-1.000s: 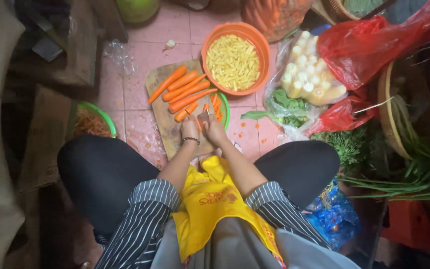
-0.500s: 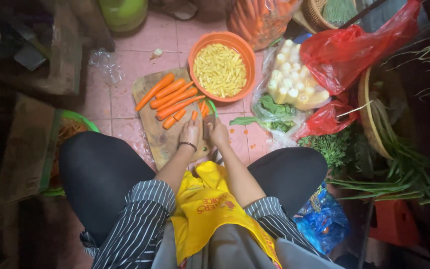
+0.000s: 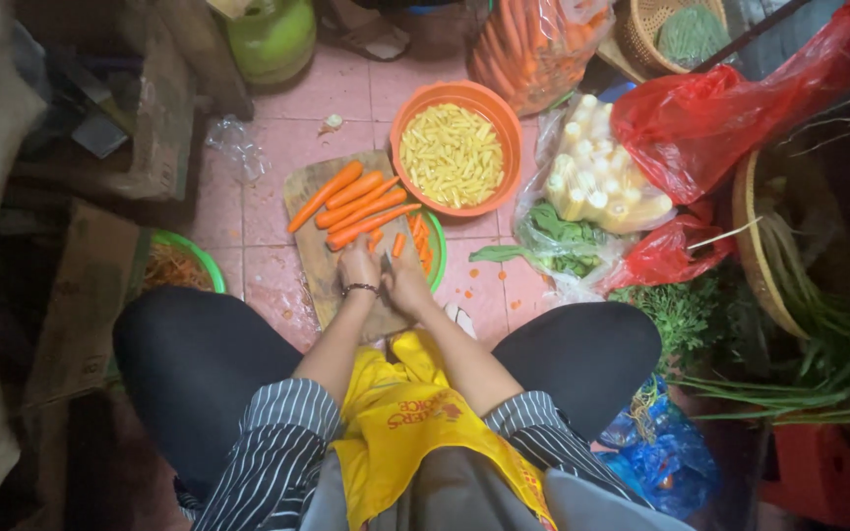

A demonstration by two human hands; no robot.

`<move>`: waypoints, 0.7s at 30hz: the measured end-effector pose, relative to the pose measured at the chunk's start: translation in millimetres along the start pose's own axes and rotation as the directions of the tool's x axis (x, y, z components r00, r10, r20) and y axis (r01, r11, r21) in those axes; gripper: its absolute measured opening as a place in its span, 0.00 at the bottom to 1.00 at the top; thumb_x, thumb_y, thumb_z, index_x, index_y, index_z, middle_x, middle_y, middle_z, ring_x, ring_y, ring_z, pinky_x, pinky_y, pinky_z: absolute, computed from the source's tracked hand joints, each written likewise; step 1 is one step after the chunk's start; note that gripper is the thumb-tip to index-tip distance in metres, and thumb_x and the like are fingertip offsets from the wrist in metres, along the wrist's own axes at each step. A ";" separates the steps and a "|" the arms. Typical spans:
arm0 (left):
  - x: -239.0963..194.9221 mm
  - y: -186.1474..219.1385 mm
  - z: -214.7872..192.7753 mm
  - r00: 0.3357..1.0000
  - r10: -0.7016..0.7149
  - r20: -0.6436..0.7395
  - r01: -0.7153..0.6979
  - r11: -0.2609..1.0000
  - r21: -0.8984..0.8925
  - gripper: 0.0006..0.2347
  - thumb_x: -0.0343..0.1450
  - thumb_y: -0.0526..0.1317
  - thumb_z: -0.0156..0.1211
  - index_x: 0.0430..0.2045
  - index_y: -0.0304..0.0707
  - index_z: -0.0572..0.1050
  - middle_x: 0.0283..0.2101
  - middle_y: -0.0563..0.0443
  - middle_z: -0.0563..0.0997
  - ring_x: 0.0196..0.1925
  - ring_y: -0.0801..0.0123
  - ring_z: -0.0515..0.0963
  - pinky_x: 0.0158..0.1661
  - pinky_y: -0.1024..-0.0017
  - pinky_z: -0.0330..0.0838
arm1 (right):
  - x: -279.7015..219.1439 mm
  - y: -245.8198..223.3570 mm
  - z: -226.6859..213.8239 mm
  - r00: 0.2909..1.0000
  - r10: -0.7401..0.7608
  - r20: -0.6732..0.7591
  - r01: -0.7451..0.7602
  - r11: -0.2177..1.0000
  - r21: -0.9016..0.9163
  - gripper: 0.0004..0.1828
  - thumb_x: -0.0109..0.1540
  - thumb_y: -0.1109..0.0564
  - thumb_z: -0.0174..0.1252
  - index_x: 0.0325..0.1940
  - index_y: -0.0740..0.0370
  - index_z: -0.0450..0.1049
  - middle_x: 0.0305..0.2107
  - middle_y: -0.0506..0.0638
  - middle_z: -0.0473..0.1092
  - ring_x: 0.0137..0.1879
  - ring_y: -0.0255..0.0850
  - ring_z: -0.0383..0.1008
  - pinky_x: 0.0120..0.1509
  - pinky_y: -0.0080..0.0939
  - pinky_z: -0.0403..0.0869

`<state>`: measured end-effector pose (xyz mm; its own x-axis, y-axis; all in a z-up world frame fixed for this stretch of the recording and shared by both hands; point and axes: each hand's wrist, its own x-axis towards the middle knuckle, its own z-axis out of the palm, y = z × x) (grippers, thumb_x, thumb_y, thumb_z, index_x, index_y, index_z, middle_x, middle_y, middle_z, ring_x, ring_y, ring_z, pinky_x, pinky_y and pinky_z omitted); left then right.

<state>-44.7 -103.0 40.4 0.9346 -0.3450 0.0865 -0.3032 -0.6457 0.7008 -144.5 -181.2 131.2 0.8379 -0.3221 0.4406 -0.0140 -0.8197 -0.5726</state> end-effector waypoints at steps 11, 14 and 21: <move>-22.4 -20.6 23.8 0.966 -0.114 0.232 0.148 0.979 -0.139 0.04 0.69 0.36 0.57 0.27 0.35 0.77 0.27 0.38 0.78 0.30 0.50 0.79 0.32 0.55 0.72 | -4.0 9.3 -0.2 0.814 0.496 0.301 -0.462 0.868 -0.182 0.30 0.64 0.53 0.50 0.71 0.63 0.61 0.63 0.71 0.64 0.45 0.68 0.76 0.49 0.64 0.74; -23.8 -23.2 28.3 0.940 -0.202 0.275 0.253 0.954 -0.163 0.09 0.72 0.37 0.53 0.24 0.32 0.76 0.24 0.39 0.77 0.28 0.54 0.78 0.31 0.56 0.70 | -13.4 21.9 15.5 0.926 0.313 0.212 -0.271 0.940 -0.206 0.29 0.60 0.53 0.51 0.65 0.67 0.60 0.64 0.76 0.63 0.43 0.69 0.76 0.44 0.63 0.76; -26.4 -36.4 42.6 0.938 -0.236 0.253 0.305 0.909 -0.285 0.09 0.71 0.36 0.51 0.21 0.33 0.75 0.23 0.42 0.76 0.25 0.60 0.76 0.28 0.62 0.69 | 8.6 -7.4 -0.8 0.652 0.591 0.476 -0.465 0.807 -0.364 0.38 0.70 0.48 0.49 0.81 0.69 0.51 0.50 0.74 0.72 0.50 0.67 0.76 0.55 0.65 0.73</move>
<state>-66.3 -99.4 -17.5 0.9015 -0.3438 -0.2629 0.0623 -0.4979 0.8650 -137.6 -178.3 139.7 0.7975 -0.4686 -0.3802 -0.5998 -0.6838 -0.4155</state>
